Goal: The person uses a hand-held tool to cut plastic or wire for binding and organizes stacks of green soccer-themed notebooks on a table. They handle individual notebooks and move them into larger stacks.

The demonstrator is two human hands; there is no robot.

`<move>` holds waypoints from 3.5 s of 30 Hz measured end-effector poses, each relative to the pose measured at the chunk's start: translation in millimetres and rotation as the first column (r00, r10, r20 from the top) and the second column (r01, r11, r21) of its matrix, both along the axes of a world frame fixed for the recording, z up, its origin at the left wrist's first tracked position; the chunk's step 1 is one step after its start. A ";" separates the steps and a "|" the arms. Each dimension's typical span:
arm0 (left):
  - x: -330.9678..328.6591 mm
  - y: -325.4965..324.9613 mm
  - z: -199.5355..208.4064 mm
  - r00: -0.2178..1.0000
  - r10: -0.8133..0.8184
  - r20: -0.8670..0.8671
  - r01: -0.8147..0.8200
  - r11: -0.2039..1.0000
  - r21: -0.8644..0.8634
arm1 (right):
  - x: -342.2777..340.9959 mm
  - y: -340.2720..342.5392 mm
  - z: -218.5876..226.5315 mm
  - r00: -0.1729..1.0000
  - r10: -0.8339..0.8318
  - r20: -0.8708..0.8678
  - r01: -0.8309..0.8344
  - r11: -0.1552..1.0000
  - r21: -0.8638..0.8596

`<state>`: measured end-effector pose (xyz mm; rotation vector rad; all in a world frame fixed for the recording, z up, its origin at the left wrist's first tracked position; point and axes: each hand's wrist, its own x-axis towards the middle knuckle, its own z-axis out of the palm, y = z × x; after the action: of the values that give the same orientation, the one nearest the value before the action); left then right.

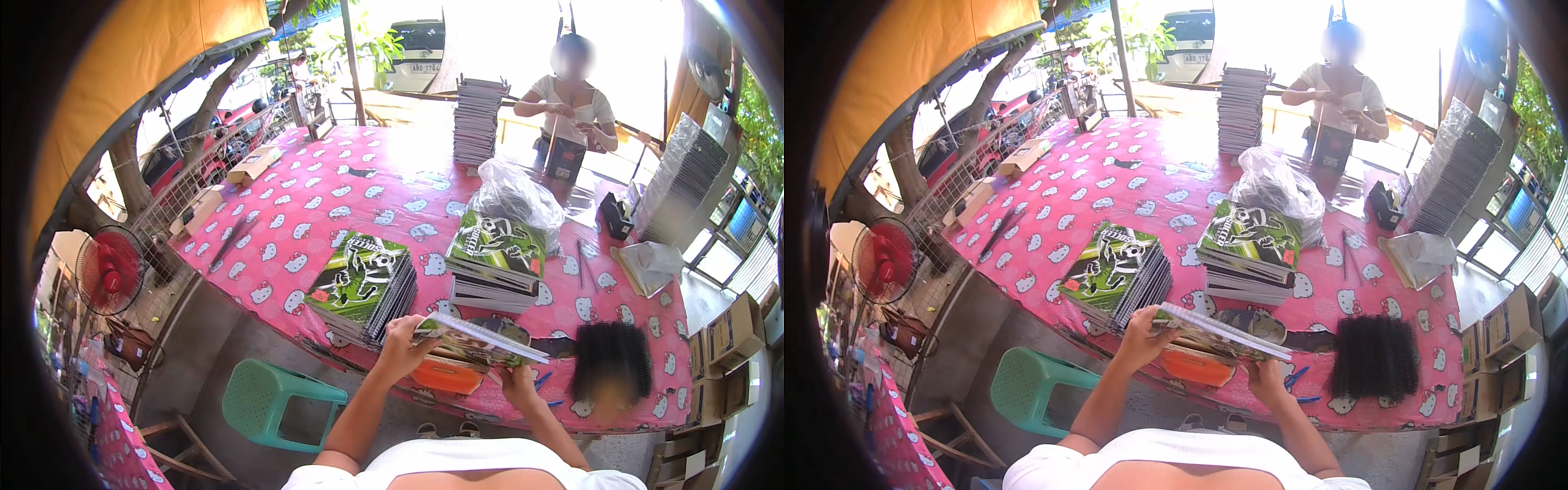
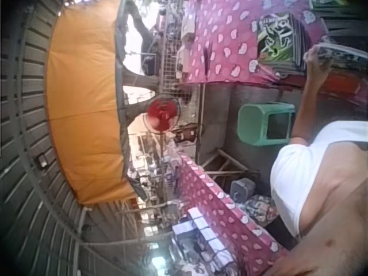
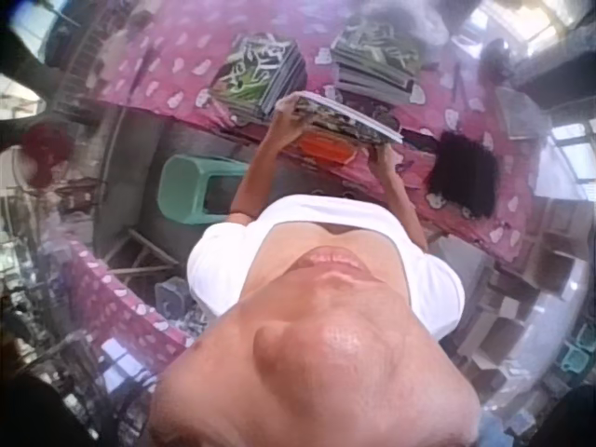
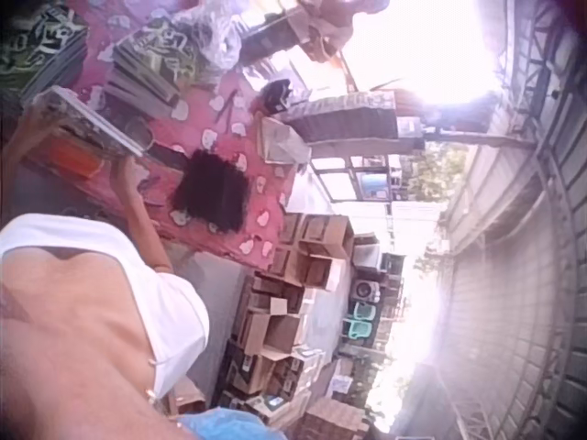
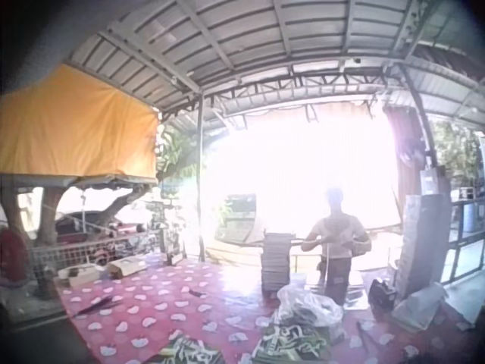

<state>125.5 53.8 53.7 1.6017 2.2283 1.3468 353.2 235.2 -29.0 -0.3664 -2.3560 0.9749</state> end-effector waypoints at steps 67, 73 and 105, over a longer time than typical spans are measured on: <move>100.4 55.1 -20.2 0.994 0.056 -0.093 -0.031 0.968 0.251 | 0.3 45.3 78.7 0.956 0.230 0.184 -0.174 0.944 -0.280; 108.1 75.3 -47.5 0.989 0.116 -0.091 -0.081 0.943 0.322 | -1.4 54.6 76.5 0.919 0.362 0.157 -0.245 0.835 -0.493; 105.7 58.8 -41.1 0.908 0.230 -0.351 -0.145 0.957 0.252 | -20.9 51.8 78.3 0.941 0.293 0.167 -0.304 0.952 0.043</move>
<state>231.2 112.6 12.6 1.9039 2.5907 1.4880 332.3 287.0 49.3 -0.0594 -2.6373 1.0296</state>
